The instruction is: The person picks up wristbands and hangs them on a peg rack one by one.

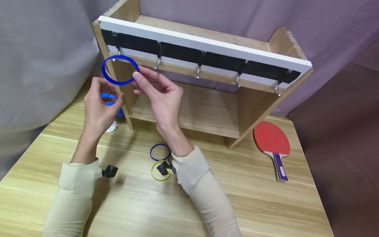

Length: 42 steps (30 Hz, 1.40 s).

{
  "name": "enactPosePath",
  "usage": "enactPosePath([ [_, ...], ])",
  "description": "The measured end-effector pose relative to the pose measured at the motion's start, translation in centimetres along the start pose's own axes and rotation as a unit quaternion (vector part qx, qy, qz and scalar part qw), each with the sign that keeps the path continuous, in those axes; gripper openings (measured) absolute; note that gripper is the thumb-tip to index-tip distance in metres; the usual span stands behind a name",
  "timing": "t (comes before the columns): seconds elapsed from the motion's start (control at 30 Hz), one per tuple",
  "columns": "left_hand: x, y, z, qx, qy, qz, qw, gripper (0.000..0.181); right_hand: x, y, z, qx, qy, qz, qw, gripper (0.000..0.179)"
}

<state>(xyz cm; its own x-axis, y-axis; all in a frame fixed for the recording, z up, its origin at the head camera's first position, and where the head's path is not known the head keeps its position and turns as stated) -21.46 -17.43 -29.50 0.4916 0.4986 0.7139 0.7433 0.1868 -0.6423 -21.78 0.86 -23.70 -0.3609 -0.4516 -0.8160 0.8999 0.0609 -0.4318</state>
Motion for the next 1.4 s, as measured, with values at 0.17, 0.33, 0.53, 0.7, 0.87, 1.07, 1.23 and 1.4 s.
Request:
enactPosePath([
  [0.17,0.0,0.0,0.2,-0.001,-0.002,0.003,1.0,0.03,0.0,0.0,-0.3,0.003,0.024,-0.013,0.9996,0.019],
  [0.33,0.1,-0.1,0.3,0.001,-0.004,0.009,0.9999,0.03,-0.1,-0.2,-0.6,0.013,0.051,-0.018,0.9985,0.018],
  [0.53,0.2,-0.2,0.3,0.002,0.0,0.01,1.0,0.03,-0.2,-0.2,-1.1,0.013,0.075,-0.027,0.9967,0.019],
  [0.7,0.2,-0.2,0.2,0.001,0.002,0.008,1.0,0.031,-0.5,0.2,-2.3,0.017,0.09,-0.038,0.9951,0.018],
  [0.87,0.1,0.1,0.0,0.0,0.003,0.005,1.0,0.03,-1.8,2.1,-4.0,0.005,0.131,-0.021,0.9911,0.015],
  [1.07,0.0,0.5,-0.2,-0.002,-0.001,-0.003,1.0,0.03,-3.3,5.4,-7.4,-0.033,0.255,0.097,0.9616,0.02],
  [1.23,0.1,0.4,-0.1,-0.002,-0.003,-0.001,1.0,0.031,-2.5,8.1,-13.2,-0.108,0.413,0.178,0.8868,0.02],
  [1.4,0.4,0.2,0.0,0.003,-0.003,0.01,0.9999,0.03,-1.9,10.5,-16.7,-0.199,0.543,0.139,0.8037,0.013],
])
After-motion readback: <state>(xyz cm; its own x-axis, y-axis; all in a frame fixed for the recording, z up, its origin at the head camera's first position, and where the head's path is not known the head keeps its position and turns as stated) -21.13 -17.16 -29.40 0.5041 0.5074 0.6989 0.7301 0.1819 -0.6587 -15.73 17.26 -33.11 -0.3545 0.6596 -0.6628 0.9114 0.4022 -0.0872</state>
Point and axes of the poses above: each hand's wrist, its own y-axis away from the middle knuckle, its own z-axis out of the palm, x = y × z, the point moved 5 cm from there along -y, towards the middle knuckle, and after that the axes turned 5 degrees about z, right-handed, at the moved point
